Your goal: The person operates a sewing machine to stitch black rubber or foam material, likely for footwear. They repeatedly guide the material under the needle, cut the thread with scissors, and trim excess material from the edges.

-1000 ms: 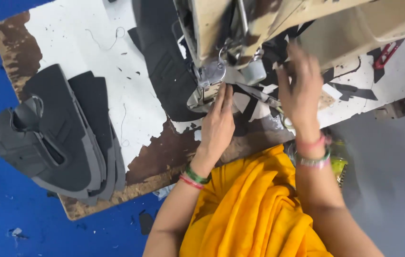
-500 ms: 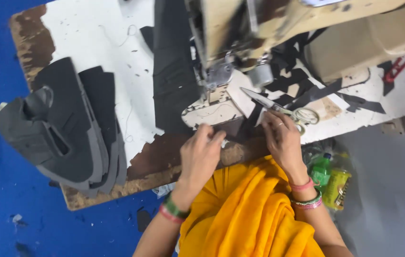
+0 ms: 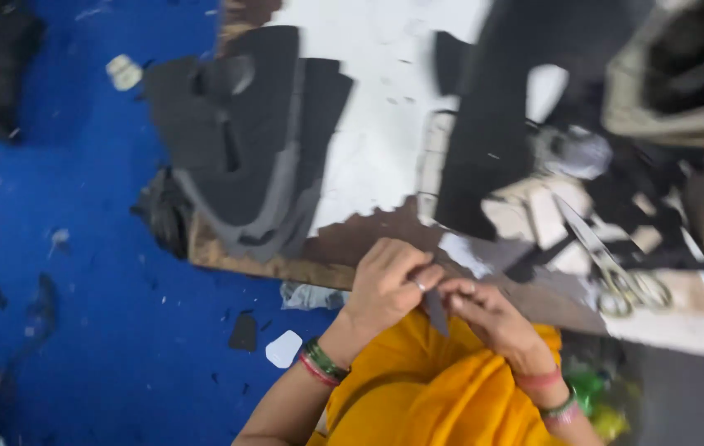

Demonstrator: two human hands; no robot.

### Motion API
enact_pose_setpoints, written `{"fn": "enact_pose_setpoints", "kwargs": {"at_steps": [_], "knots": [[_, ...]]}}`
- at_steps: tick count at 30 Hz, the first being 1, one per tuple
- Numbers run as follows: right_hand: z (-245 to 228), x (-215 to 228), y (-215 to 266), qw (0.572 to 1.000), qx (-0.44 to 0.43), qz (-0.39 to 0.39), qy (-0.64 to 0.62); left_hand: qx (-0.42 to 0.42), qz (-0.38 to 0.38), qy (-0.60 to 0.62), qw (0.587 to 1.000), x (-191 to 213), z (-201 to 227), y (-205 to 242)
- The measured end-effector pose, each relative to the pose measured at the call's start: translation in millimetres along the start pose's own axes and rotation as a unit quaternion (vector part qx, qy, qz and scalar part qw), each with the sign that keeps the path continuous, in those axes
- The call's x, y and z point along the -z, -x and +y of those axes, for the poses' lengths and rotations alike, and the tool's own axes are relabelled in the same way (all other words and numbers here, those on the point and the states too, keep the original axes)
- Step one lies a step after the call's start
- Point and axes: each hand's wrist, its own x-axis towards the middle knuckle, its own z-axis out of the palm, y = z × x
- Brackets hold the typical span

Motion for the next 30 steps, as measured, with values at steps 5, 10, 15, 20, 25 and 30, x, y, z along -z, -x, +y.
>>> {"fn": "enact_pose_setpoints", "kwargs": {"at_steps": [5, 10, 15, 20, 25, 30], "knots": [[-5, -24, -34, 0.99, 0.019, 0.016, -0.138, 0.039, 0.06, 0.044, 0.996, 36, 9, -19], [-36, -42, -69, 0.986, 0.102, 0.063, 0.118, 0.329, 0.011, 0.166, 0.929, 32, -16, 4], [-74, -78, -72, 0.949, 0.103, 0.041, 0.296, 0.29, 0.24, 0.079, 0.923, 105, -100, -4], [-39, -48, -46, 0.877, 0.061, 0.022, 0.476, 0.395, 0.401, 0.191, 0.804, 158, -253, 54], [-20, -46, -37, 0.901, 0.046, 0.046, 0.428, 0.322, 0.349, -0.173, 0.863, 128, -282, 62], [-21, -43, -48, 0.872, 0.104, 0.061, 0.474, 0.348, 0.278, -0.293, 0.846, 127, -248, 36]]}}
